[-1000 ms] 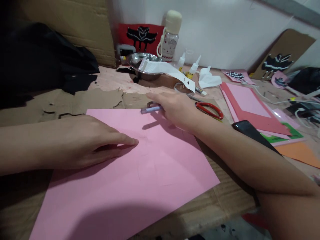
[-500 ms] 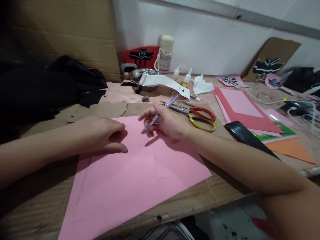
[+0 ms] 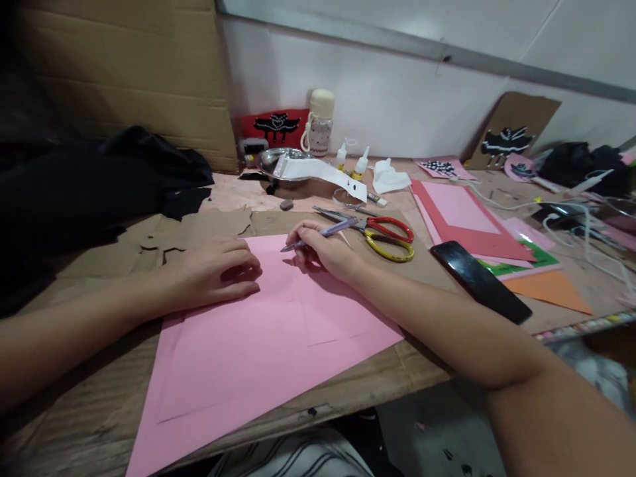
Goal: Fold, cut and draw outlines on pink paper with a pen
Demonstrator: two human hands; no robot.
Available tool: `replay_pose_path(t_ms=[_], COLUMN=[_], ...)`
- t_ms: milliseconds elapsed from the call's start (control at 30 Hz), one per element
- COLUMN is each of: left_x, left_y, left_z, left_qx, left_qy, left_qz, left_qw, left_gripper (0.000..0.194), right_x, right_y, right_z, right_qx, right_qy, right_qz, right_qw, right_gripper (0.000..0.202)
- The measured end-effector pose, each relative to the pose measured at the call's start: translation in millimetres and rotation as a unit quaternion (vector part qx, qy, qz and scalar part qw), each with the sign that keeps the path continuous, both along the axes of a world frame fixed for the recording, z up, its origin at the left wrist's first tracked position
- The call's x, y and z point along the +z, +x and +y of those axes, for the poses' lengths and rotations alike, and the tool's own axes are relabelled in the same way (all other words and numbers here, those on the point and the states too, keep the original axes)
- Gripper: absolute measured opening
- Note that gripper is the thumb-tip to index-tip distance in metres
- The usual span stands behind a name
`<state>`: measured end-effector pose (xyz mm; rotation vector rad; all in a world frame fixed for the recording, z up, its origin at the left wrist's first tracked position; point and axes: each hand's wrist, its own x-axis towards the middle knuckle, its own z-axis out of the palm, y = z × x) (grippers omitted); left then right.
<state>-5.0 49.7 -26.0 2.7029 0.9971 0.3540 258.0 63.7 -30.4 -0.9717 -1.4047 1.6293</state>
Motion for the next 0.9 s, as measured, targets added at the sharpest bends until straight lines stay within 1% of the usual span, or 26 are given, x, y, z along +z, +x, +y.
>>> replay_pose_path(t_ms=[100, 300, 400, 567, 667, 900], left_x=[-0.6, -8.4, -10.4, -5.7, -3.4, -9.2], left_y=[-4, -6, -6, -8, -9, -8], left_z=[2, 3, 0, -10, -15, -18], left_qx=[-0.007, -0.036, -0.048, -0.04, -0.039, -0.043], left_qy=[0.01, 0.019, 0.02, 0.009, -0.002, -0.012], left_qz=[-0.021, -0.044, -0.049, -0.055, -0.059, -0.08], left_qw=[1.0, 0.998, 0.997, 0.998, 0.998, 0.996], left_gripper=[0.026, 0.019, 0.019, 0.028, 0.028, 0.023], right_x=[2.1, 3.1, 2.5, 2.2, 3.6, 8.6], right_y=[-2, -4, -2, 0, 1, 2], right_z=[-2, -4, -5, -8, -10, -13], right_qx=[-0.001, -0.001, 0.0, -0.019, -0.029, -0.015], right_qy=[0.002, -0.006, -0.016, -0.023, -0.015, 0.005], right_qz=[0.006, 0.003, 0.0, -0.002, -0.018, -0.044], right_qw=[1.0, 1.0, 1.0, 1.0, 0.999, 0.999], right_gripper=[0.023, 0.025, 0.024, 0.021, 0.021, 0.018])
